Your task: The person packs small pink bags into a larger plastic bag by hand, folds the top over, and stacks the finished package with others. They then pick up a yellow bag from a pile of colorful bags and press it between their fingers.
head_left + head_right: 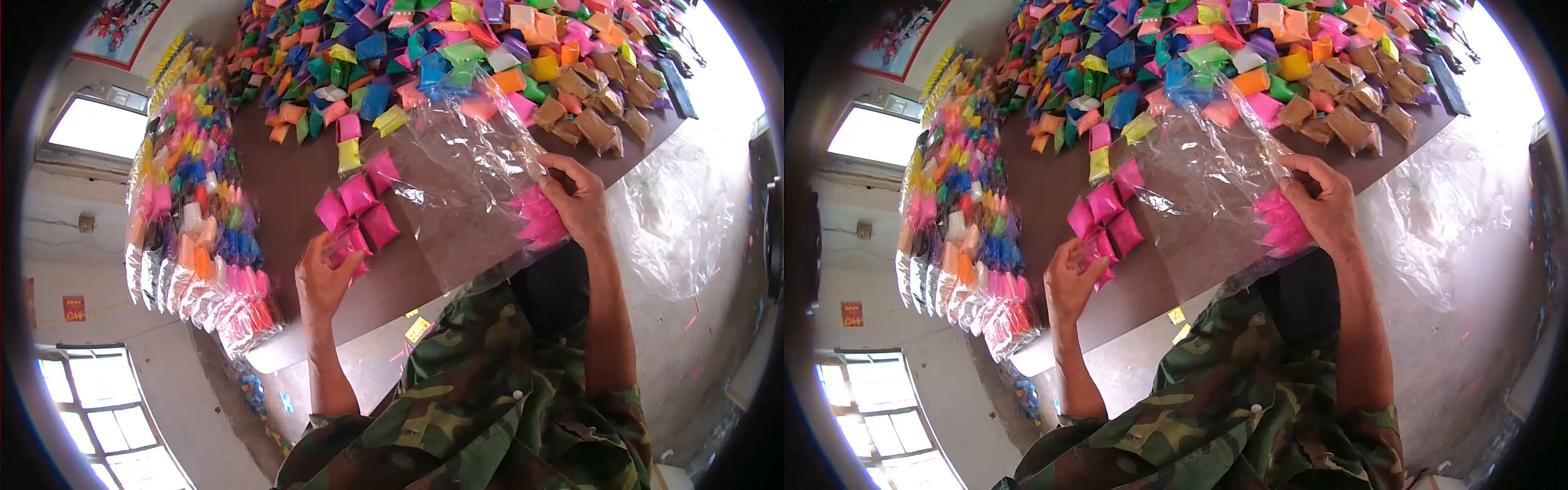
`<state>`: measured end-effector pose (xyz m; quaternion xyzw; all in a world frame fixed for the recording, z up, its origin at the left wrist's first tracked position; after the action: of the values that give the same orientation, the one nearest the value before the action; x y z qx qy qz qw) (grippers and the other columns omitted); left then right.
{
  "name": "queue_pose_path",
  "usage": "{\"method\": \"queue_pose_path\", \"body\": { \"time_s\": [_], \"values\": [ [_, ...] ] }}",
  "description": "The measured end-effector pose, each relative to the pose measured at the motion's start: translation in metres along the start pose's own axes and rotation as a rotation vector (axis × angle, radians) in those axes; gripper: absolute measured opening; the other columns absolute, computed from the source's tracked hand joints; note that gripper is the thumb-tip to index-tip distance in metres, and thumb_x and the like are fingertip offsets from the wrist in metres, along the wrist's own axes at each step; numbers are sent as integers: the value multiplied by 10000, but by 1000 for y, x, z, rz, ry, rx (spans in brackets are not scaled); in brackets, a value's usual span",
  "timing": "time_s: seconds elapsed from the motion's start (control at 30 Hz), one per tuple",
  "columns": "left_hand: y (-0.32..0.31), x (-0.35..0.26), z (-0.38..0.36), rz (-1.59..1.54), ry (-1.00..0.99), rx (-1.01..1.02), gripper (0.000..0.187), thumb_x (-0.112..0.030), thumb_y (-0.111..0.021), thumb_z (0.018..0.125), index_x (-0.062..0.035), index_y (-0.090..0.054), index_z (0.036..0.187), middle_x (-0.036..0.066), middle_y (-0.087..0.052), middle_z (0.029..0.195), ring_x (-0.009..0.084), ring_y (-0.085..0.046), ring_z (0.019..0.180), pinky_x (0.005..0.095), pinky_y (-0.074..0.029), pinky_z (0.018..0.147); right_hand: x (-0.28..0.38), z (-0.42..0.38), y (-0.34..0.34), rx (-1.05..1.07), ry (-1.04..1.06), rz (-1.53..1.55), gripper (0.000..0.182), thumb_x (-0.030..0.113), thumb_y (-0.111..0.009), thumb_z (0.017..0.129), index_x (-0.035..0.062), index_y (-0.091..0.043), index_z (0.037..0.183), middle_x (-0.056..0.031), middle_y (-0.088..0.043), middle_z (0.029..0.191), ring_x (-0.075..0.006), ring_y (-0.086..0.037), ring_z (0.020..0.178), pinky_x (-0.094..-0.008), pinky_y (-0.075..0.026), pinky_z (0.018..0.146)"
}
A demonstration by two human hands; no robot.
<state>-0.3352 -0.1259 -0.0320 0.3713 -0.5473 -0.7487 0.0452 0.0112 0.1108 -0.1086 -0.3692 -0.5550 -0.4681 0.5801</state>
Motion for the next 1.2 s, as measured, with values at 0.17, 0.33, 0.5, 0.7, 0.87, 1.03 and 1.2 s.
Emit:
{"method": "queue_pose_path", "body": {
  "time_s": [0.17,0.33,0.5,0.7,0.87,1.03,1.2],
  "values": [
    [5,4,-6,-270,88,104,432,-154,-947,815,-12,-747,1171,49,-736,980,97,-646,783,266,-535,686,-3,-1,0,-17,32,-25,272,25,-764,956,51,-766,1227,33,-731,1003,-47,-639,890,-235,-529,819],
    [-18,-65,11,-515,13,194,312,-124,-896,872,-13,-728,1110,18,-725,908,73,-658,790,231,-531,658,2,-1,-1,-5,38,-1,275,26,-765,954,57,-766,1227,28,-735,1011,-49,-645,917,-242,-533,839],
    [-92,-117,30,-570,-78,296,304,-143,-878,903,-18,-733,1139,31,-749,924,92,-670,789,255,-543,708,6,-1,0,15,21,-37,267,36,-746,976,53,-761,1242,12,-750,1051,-66,-662,942,-261,-544,874],
    [-123,-159,40,-521,-337,168,308,-235,-857,928,-8,-758,1111,70,-768,902,114,-680,806,314,-546,715,11,-2,0,30,13,-26,262,51,-726,990,54,-758,1250,-13,-757,1106,-84,-671,981,-275,-542,913],
    [-154,-155,41,-536,-337,308,329,-278,-827,949,-20,-779,1147,135,-782,928,208,-722,839,380,-559,771,12,-1,3,35,33,-83,235,34,-645,1033,47,-747,1244,-20,-758,1096,-83,-666,981,-265,-527,915],
    [-131,-170,41,-336,-433,410,310,-259,-767,992,-20,-785,1189,200,-783,973,256,-751,860,417,-571,807,10,1,3,-3,131,-64,252,3,-573,1061,30,-732,1255,-46,-749,1090,-99,-653,998,-265,-512,921],
    [-130,-171,40,-323,-351,481,342,-263,-738,1015,-30,-783,1262,221,-772,944,253,-747,833,394,-560,800,14,-1,3,7,119,-62,273,7,-549,1077,26,-713,1294,-64,-751,1103,-111,-652,1017,-275,-512,932]
  ]
}}
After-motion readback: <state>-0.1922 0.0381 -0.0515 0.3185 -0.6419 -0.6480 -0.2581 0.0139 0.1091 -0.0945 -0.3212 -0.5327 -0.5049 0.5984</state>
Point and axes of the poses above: each hand's wrist, its own z-axis towards the middle knuckle, its own y-axis out of the back of the hand, x = y × z, the point moved 2 cm from there along z, towards the middle knuckle
